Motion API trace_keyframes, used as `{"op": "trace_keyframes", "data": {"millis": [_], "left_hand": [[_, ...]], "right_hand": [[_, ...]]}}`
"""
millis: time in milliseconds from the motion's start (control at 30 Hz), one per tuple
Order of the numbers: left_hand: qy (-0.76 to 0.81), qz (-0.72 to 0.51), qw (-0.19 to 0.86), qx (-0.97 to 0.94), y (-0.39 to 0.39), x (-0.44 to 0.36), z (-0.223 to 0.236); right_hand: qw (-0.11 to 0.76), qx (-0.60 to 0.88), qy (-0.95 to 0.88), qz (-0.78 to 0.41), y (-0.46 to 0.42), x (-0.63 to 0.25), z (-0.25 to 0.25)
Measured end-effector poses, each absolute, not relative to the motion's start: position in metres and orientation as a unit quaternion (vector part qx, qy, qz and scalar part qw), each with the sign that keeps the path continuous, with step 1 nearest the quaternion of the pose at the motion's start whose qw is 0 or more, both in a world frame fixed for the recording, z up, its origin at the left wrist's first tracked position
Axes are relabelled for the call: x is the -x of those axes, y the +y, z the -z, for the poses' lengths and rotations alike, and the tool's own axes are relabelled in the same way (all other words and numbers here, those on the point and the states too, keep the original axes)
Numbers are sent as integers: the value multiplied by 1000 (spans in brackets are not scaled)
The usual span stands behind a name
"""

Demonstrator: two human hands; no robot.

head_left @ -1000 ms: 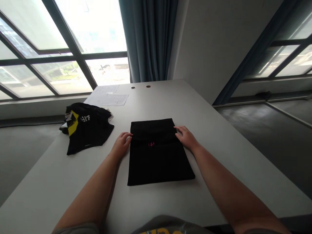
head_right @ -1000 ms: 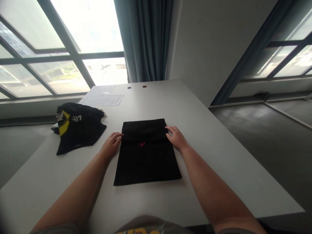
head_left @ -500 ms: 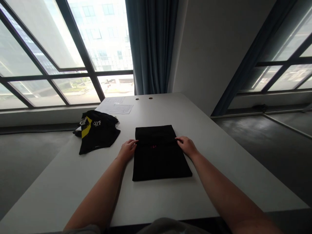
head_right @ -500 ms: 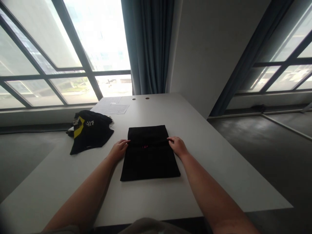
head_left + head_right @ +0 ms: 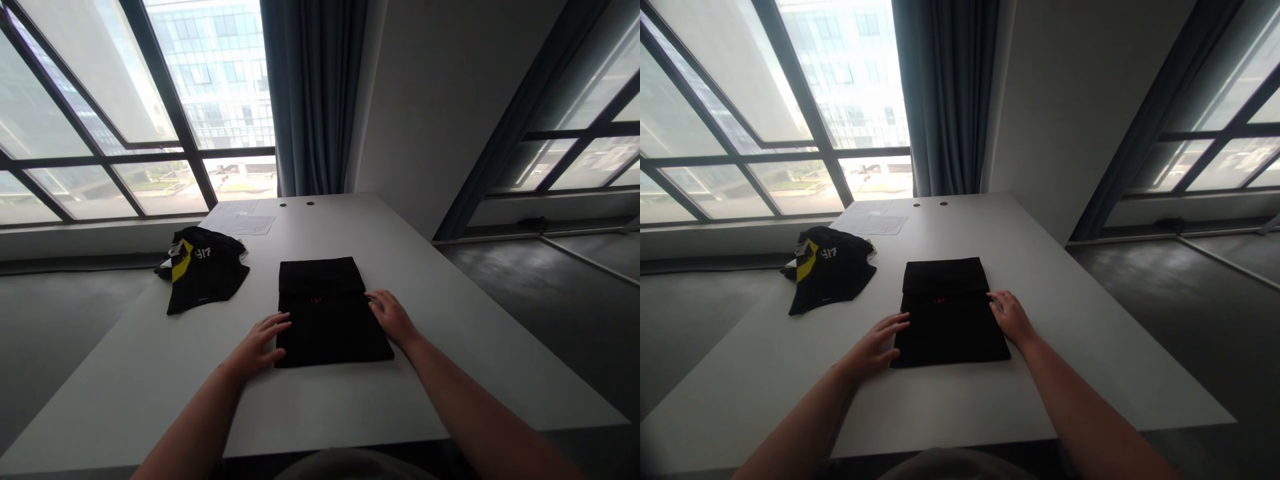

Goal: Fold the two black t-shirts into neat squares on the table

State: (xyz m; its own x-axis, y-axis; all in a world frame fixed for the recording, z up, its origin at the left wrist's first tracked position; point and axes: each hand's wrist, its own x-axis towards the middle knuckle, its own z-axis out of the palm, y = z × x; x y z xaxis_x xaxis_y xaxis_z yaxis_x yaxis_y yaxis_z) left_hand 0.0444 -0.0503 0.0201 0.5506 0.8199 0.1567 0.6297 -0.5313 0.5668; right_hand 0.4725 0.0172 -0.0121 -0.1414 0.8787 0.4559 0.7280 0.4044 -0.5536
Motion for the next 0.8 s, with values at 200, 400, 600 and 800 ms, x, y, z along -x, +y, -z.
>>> {"op": "trace_keyframes", "data": {"millis": [200,400,600,800], "left_hand": [[430,-149,157,-877,-79,-50,-11],[380,-180,106,-901,-74,-58,0],[452,-216,126,-856,-71,-64,-1],[481,-225,121,-839,-66,-66,2]], "right_hand": [[323,476,-803,-158,-48,-479,0],[182,408,-871,-203,-73,-475,-4],[281,433,-833,-200,-67,-474,9],[325,458,-802,-202,-57,-475,9]]}}
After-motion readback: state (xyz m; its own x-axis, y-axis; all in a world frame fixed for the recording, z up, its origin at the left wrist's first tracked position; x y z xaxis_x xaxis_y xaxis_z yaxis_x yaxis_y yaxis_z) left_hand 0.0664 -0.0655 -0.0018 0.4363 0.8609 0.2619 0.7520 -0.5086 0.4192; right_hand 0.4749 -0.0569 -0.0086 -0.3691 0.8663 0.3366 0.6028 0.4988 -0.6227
